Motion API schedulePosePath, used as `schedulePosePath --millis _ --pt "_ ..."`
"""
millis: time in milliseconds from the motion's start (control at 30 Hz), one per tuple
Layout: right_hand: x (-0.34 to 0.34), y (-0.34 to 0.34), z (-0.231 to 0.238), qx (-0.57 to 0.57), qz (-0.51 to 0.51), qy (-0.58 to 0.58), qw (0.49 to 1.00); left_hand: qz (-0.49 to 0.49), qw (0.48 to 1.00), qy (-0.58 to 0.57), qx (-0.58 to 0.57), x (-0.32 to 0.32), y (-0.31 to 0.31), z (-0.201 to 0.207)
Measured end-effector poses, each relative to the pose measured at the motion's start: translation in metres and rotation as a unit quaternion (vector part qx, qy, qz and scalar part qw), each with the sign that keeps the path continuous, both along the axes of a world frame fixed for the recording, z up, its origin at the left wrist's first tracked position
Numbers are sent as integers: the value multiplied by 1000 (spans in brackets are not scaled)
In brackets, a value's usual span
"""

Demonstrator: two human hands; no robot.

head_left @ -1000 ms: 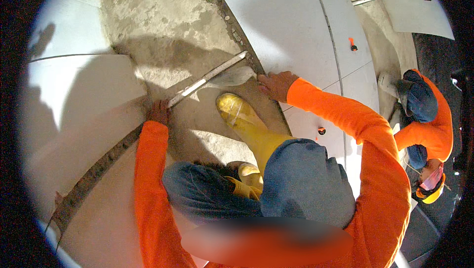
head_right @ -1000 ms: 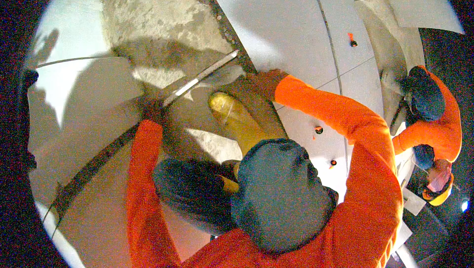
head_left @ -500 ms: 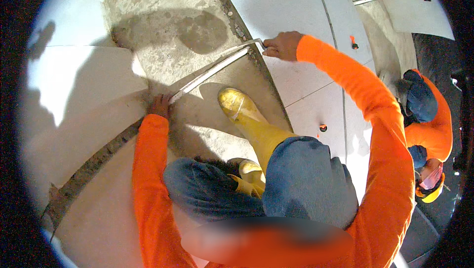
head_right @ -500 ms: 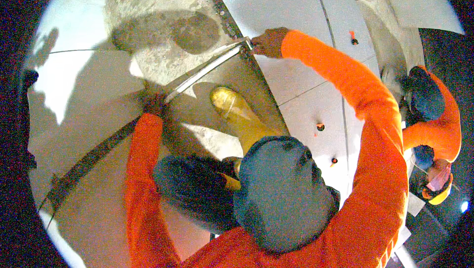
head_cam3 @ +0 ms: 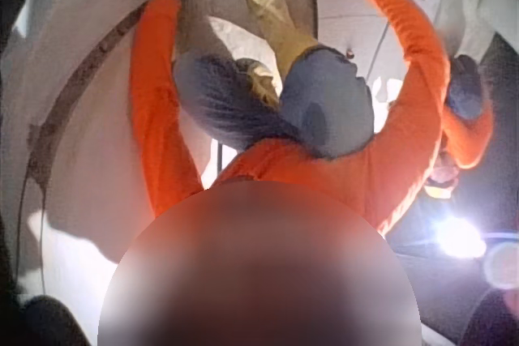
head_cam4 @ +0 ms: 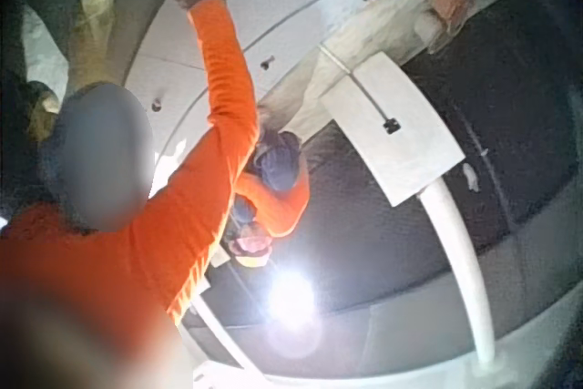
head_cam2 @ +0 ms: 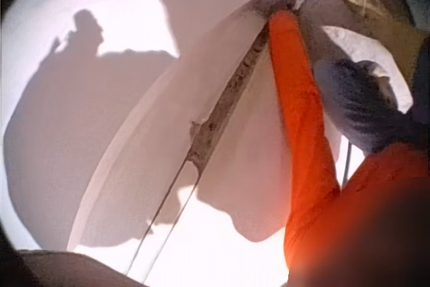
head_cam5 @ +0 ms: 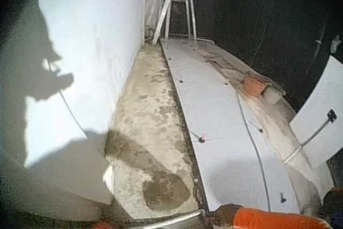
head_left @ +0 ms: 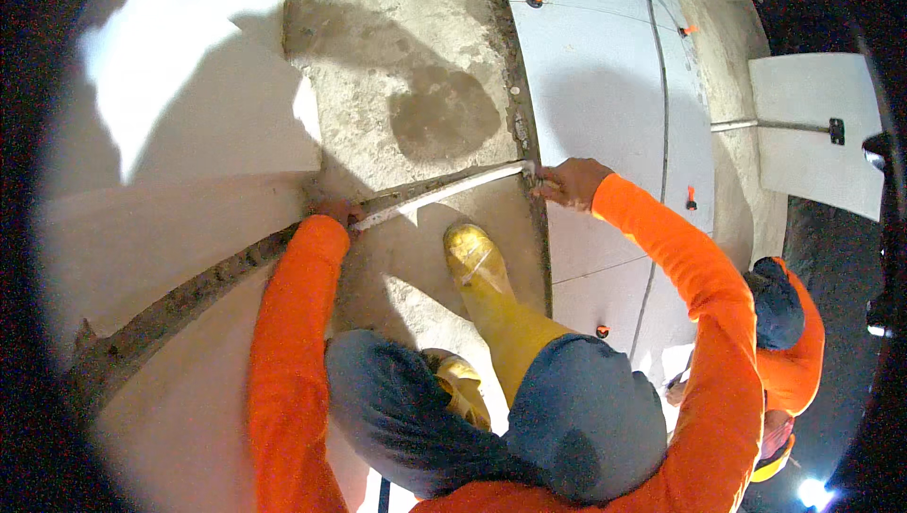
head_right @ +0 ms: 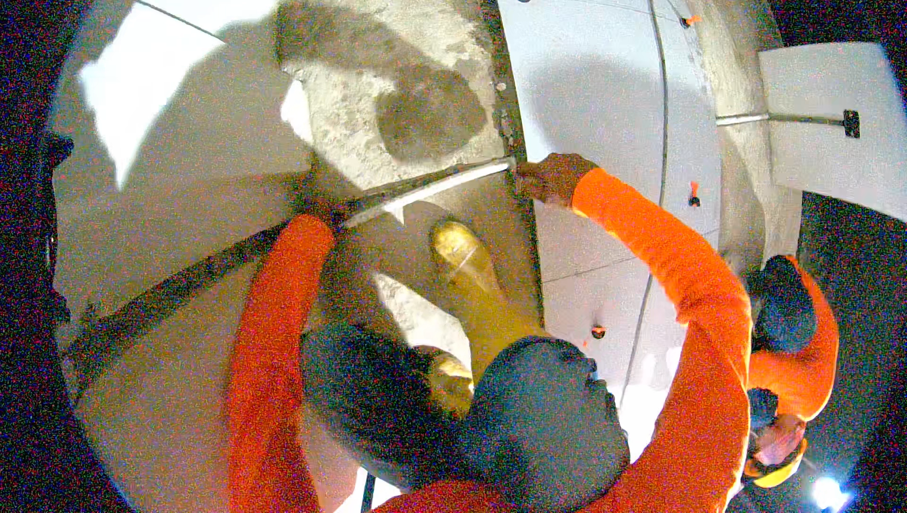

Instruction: The person pours water from a bucket onto the floor, then sweeps the area with a broom. They place a metal straightedge on the floor and use a hammer to tap it into position, then use a trowel to spread material along the edge. Another worker is visible nearby working on the same wall.

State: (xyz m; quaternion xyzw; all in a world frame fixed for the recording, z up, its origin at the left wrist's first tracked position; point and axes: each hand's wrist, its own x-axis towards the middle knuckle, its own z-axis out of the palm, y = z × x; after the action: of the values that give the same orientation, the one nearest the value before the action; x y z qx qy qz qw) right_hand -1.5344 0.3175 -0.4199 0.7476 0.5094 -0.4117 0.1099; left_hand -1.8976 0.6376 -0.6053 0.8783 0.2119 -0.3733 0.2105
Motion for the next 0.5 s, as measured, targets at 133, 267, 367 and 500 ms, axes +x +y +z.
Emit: schedulePosePath --millis 133,267,367,500 --pt "-28 35 -12 17 63 16 998 4 1000 5 -16 2 3 1" --pt "-37 59 13 94 -39 26 994 9 999 10 -30 6 3 3" --pt "-11 57 32 61 -28 -24 997 8 999 12 -35 8 2 5" --pt "-6 44 9 -52 107 -46 992 12 999 9 -41 10 2 6"
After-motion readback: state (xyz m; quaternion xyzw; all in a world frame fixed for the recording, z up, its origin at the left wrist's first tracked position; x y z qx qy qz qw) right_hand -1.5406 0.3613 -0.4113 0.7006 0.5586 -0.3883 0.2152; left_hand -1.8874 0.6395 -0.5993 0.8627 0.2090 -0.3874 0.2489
